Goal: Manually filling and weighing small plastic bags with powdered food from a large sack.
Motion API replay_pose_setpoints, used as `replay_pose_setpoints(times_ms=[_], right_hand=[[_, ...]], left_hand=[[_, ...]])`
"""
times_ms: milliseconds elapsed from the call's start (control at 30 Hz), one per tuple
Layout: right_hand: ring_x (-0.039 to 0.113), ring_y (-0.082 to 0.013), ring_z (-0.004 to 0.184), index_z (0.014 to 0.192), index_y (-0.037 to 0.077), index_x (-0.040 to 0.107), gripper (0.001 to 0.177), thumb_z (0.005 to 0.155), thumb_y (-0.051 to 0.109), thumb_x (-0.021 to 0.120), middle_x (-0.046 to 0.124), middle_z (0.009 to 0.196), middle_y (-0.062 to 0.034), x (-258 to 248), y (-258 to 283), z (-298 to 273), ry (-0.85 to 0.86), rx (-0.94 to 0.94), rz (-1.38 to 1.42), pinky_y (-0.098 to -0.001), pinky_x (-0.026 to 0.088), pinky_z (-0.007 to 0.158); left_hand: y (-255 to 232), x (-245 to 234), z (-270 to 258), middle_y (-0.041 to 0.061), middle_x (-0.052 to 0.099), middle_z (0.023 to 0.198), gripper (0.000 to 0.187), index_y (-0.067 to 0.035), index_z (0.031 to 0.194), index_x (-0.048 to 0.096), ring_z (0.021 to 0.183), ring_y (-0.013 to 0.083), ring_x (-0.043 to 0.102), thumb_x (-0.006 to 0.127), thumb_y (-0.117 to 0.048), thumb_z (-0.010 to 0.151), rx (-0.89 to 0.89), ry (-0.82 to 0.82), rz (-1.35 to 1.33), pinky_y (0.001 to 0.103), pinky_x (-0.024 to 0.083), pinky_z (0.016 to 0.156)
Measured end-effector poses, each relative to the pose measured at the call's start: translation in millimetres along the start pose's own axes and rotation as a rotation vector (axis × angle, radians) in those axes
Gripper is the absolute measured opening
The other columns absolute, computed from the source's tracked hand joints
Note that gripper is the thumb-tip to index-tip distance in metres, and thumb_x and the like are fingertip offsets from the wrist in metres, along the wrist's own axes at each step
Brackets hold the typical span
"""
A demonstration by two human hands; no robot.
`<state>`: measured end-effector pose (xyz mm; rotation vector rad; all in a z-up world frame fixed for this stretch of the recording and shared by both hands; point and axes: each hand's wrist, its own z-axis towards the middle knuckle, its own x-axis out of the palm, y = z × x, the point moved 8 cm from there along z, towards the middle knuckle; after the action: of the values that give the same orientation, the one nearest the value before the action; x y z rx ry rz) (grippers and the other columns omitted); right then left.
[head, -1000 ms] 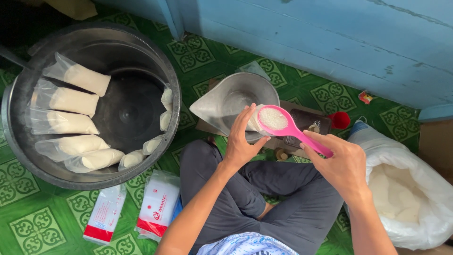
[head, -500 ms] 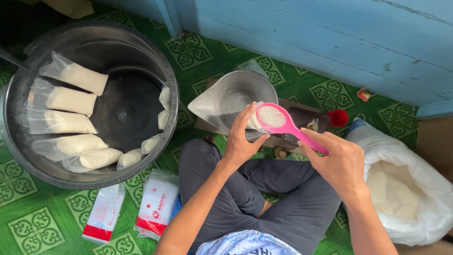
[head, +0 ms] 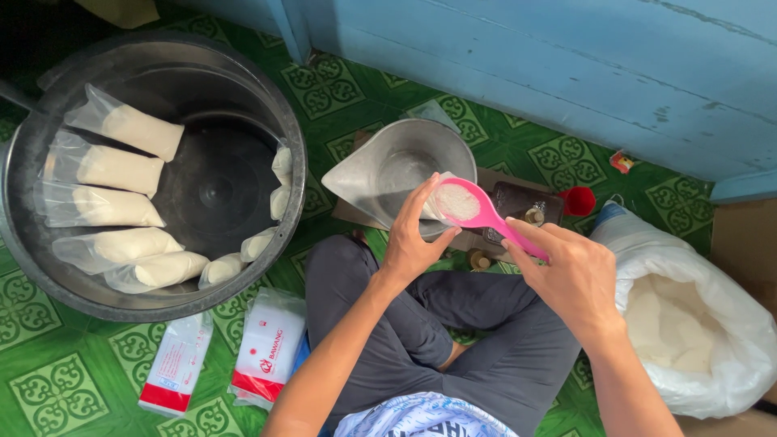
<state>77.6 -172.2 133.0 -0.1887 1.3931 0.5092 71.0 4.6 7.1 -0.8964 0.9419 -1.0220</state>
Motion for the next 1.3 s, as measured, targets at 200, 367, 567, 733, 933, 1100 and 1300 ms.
replay_pose_setpoints(times_ms=[200, 367, 567, 733, 933, 1100, 1300], right_hand=[[0.058, -0.0129, 0.051, 0.106, 0.028, 0.076, 0.020, 0.087, 0.029, 0.073, 0.062, 0.061, 0.0023, -3, 15, 9, 0.020, -0.049, -0.049, -0.0242, 0.047, 0.047], [0.061, -0.0115, 0.062, 0.108, 0.028, 0.074, 0.022, 0.087, 0.030, 0.070, 0.062, 0.065, 0.0045, 1, 31, 15, 0.026, -0.139, -0.183, -0.0227, 0.050, 0.051], [0.060, -0.0128, 0.078, 0.108, 0.024, 0.072, 0.022, 0.088, 0.024, 0.062, 0.062, 0.072, 0.0039, 21, 47, 14, 0.014, -0.298, -0.382, -0.0217, 0.051, 0.059], [0.058, -0.0127, 0.078, 0.110, 0.021, 0.071, 0.027, 0.085, 0.019, 0.063, 0.063, 0.072, 0.0034, 33, 45, 15, 0.097, -0.351, -0.448, -0.0210, 0.050, 0.058], [0.058, -0.0151, 0.078, 0.105, 0.016, 0.072, 0.024, 0.082, 0.018, 0.065, 0.063, 0.072, 0.0000, 19, 45, 12, 0.108, -0.354, -0.399, -0.0215, 0.050, 0.058], [0.062, -0.0148, 0.075, 0.108, 0.019, 0.074, 0.025, 0.083, 0.021, 0.071, 0.065, 0.071, 0.0011, -34, 44, 0, -0.038, -0.253, -0.267, -0.0223, 0.051, 0.062], [0.052, -0.0138, 0.062, 0.106, 0.017, 0.081, 0.023, 0.084, 0.007, 0.083, 0.059, 0.071, 0.0029, -88, 11, -38, -0.245, 0.123, -0.049, -0.0279, 0.036, 0.055]], left_hand=[[-7, -3, 3, 0.010, 0.047, 0.148, 0.074, -0.012, 0.145, 0.042, 0.137, 0.0293, 0.046, 0.078, -0.024, 0.082, 0.000, 0.003, -0.020, 0.046, 0.039, 0.113], [-12, -3, 4, 0.009, 0.046, 0.148, 0.075, -0.013, 0.147, 0.041, 0.137, 0.0295, 0.045, 0.077, -0.026, 0.083, -0.028, 0.018, -0.042, 0.046, 0.038, 0.114], [-9, -2, 4, 0.010, 0.047, 0.147, 0.075, -0.012, 0.146, 0.042, 0.137, 0.0305, 0.046, 0.079, -0.025, 0.082, -0.035, 0.017, -0.057, 0.047, 0.038, 0.113], [-9, -2, 4, 0.012, 0.048, 0.145, 0.074, -0.011, 0.145, 0.042, 0.135, 0.0314, 0.047, 0.078, -0.026, 0.083, -0.035, 0.005, -0.056, 0.048, 0.039, 0.112], [-18, -6, 5, 0.013, 0.050, 0.143, 0.072, -0.008, 0.142, 0.045, 0.133, 0.0316, 0.049, 0.079, -0.027, 0.082, 0.009, -0.030, -0.044, 0.048, 0.040, 0.111], [-43, -25, 1, 0.017, 0.045, 0.145, 0.051, -0.006, 0.139, 0.043, 0.132, 0.0319, 0.048, 0.055, -0.035, 0.098, 0.071, -0.199, -0.073, 0.048, 0.041, 0.108], [-45, -23, -27, 0.014, 0.042, 0.146, 0.041, -0.004, 0.138, 0.038, 0.129, 0.0249, 0.049, 0.041, -0.016, 0.099, 0.055, -0.227, -0.104, 0.037, 0.039, 0.110]])
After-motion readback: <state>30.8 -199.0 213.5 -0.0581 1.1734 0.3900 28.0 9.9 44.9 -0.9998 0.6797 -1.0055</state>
